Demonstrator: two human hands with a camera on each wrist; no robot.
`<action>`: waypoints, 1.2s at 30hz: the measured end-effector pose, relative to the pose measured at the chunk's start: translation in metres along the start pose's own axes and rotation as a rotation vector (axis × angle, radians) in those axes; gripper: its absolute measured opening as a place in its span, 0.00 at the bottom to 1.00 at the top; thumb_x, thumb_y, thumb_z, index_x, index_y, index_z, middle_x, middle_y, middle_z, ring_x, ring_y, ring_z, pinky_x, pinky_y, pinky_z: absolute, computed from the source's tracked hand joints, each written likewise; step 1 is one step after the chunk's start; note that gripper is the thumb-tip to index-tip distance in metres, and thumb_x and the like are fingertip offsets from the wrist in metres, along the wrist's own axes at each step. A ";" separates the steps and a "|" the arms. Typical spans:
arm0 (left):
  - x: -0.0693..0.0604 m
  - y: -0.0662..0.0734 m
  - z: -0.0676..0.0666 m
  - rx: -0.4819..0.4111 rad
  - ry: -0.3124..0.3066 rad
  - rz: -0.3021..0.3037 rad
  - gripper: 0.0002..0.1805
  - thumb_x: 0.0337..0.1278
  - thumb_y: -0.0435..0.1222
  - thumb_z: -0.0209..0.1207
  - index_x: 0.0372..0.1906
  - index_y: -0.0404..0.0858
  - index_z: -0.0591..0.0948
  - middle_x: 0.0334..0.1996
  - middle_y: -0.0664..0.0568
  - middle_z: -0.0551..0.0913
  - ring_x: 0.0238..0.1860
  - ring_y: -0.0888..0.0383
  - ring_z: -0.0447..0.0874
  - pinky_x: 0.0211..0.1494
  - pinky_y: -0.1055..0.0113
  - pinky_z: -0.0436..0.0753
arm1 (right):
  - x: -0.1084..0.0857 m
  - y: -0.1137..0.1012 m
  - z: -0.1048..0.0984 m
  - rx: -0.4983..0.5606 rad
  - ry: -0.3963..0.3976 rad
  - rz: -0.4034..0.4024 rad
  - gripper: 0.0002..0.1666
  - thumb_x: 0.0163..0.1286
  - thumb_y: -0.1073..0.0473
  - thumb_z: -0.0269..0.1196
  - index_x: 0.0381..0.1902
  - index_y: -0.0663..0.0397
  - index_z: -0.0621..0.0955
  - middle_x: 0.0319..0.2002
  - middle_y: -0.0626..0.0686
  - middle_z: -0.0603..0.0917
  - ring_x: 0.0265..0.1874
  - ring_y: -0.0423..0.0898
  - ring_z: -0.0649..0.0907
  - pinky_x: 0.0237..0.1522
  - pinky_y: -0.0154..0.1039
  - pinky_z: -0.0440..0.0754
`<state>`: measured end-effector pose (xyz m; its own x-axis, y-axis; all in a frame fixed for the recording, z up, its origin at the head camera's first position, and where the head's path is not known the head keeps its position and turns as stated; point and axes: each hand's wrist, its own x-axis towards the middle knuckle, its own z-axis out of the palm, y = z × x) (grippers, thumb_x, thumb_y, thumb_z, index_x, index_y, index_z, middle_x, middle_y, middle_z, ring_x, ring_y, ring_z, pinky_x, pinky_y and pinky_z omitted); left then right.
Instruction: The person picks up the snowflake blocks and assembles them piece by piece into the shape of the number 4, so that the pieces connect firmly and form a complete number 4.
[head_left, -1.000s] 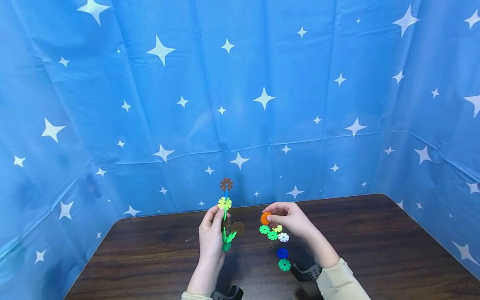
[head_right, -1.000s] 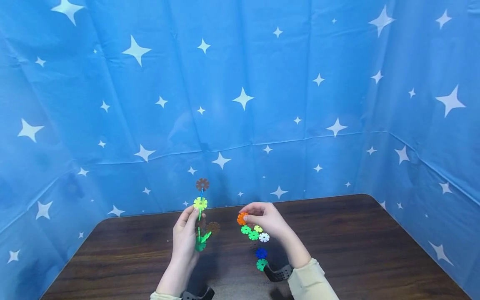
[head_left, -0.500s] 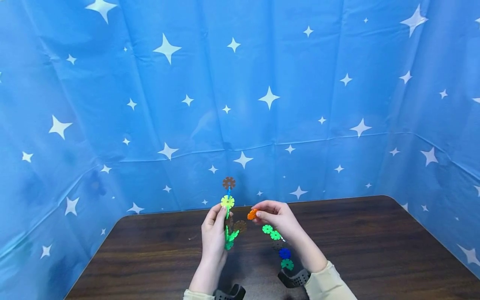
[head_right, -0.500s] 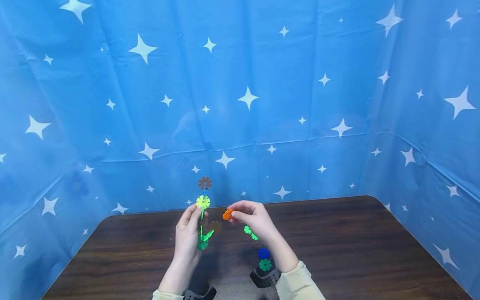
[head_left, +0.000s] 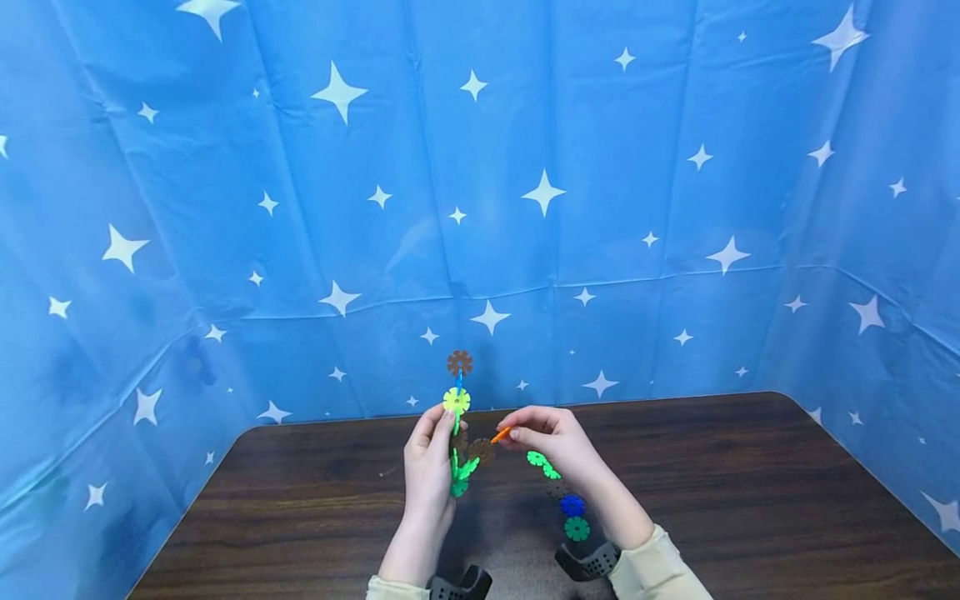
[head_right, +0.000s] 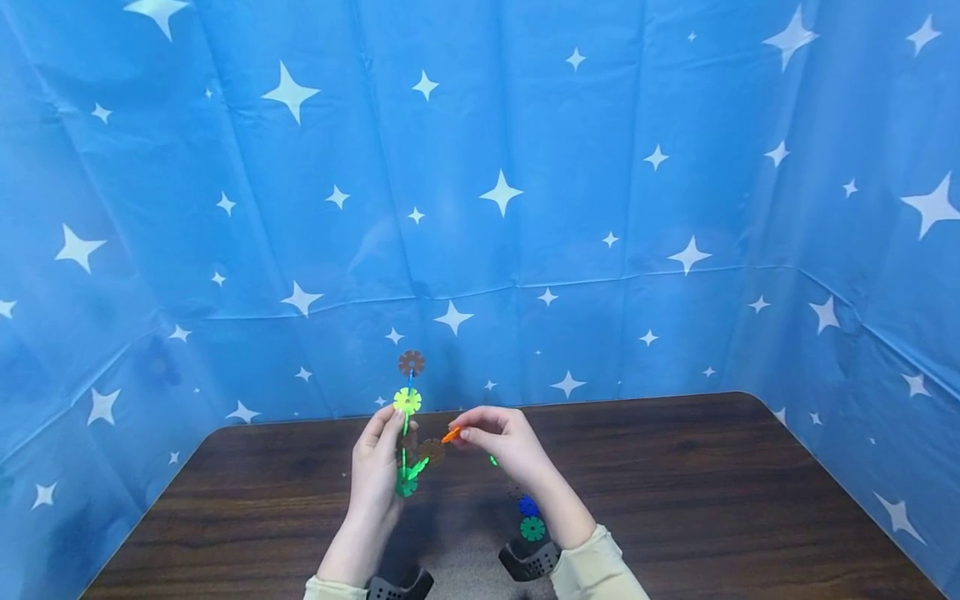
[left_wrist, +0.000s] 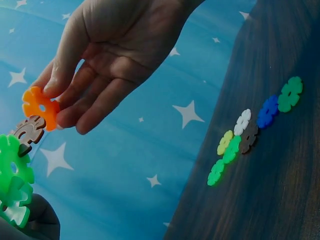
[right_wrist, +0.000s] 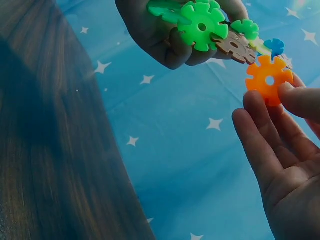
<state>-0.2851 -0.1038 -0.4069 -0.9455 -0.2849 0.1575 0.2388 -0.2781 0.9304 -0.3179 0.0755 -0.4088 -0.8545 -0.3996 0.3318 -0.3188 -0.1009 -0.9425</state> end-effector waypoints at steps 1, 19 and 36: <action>0.000 0.000 0.000 0.000 0.001 -0.001 0.12 0.71 0.38 0.54 0.47 0.34 0.79 0.34 0.50 0.80 0.36 0.59 0.79 0.39 0.69 0.79 | 0.000 0.000 0.000 -0.008 -0.004 -0.006 0.13 0.69 0.68 0.60 0.47 0.74 0.80 0.44 0.64 0.83 0.43 0.59 0.85 0.47 0.45 0.82; -0.002 0.006 0.003 -0.050 0.006 -0.063 0.10 0.71 0.38 0.53 0.47 0.36 0.79 0.32 0.52 0.80 0.34 0.61 0.78 0.35 0.70 0.79 | -0.003 0.001 0.006 -0.089 0.000 -0.211 0.09 0.67 0.72 0.60 0.42 0.71 0.83 0.43 0.66 0.84 0.42 0.46 0.85 0.44 0.45 0.83; -0.005 0.012 0.006 -0.052 0.020 -0.057 0.11 0.72 0.39 0.53 0.46 0.34 0.77 0.32 0.52 0.79 0.33 0.62 0.78 0.33 0.71 0.79 | -0.004 0.007 0.021 -0.124 0.088 -0.394 0.10 0.65 0.77 0.59 0.43 0.73 0.83 0.45 0.66 0.83 0.41 0.47 0.86 0.37 0.46 0.85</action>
<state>-0.2789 -0.1004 -0.3946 -0.9533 -0.2858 0.0976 0.1965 -0.3415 0.9191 -0.3080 0.0578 -0.4176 -0.6874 -0.2721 0.6734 -0.6708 -0.1177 -0.7322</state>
